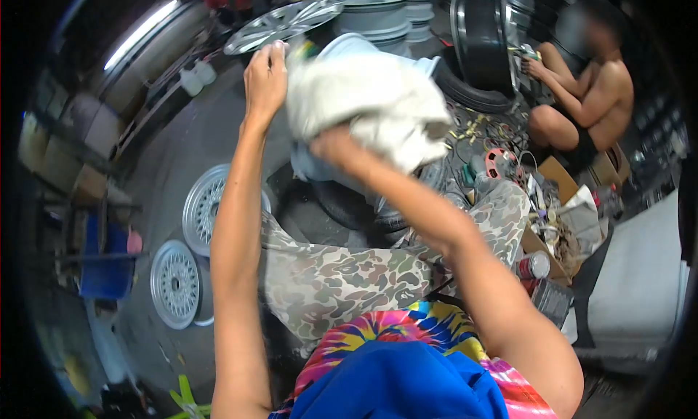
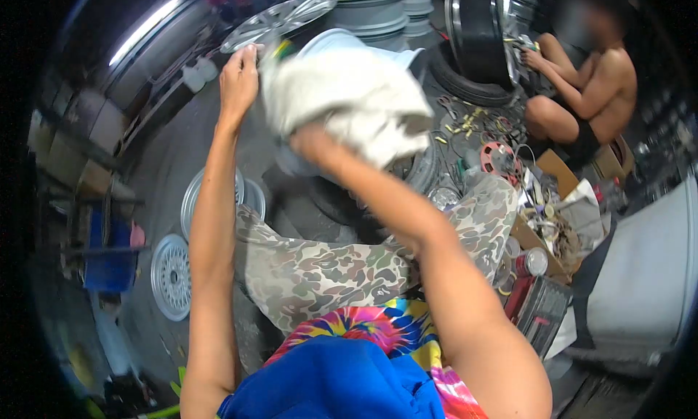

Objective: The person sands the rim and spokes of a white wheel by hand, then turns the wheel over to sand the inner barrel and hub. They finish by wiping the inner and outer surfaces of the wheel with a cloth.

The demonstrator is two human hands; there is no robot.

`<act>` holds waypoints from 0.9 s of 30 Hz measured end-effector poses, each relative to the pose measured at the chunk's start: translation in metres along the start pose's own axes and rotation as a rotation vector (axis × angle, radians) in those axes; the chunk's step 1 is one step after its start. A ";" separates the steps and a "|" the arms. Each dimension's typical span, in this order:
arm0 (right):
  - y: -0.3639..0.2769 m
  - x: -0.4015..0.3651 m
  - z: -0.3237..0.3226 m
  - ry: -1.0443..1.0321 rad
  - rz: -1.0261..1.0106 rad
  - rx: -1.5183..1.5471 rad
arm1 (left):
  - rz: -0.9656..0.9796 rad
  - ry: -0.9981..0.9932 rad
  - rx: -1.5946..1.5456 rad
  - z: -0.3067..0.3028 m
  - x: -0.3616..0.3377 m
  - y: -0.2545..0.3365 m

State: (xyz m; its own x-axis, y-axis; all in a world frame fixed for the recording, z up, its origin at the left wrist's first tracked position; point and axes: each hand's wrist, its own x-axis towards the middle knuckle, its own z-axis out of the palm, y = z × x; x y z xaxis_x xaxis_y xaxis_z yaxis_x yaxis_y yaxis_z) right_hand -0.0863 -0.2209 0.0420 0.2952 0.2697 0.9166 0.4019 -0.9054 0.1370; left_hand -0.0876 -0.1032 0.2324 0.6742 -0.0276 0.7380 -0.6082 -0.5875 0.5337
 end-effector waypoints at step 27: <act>0.331 0.108 0.069 -1.474 0.704 0.877 | -0.199 -0.321 0.284 0.092 0.001 -0.052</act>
State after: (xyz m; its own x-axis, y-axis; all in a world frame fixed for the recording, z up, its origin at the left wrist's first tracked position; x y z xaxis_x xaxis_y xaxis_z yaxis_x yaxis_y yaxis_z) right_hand 0.1386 -0.4692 0.1609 0.8162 0.4327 -0.3828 0.0218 -0.6852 -0.7280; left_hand -0.0169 -0.1466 0.1672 0.8888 -0.1148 0.4437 -0.3458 -0.8033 0.4849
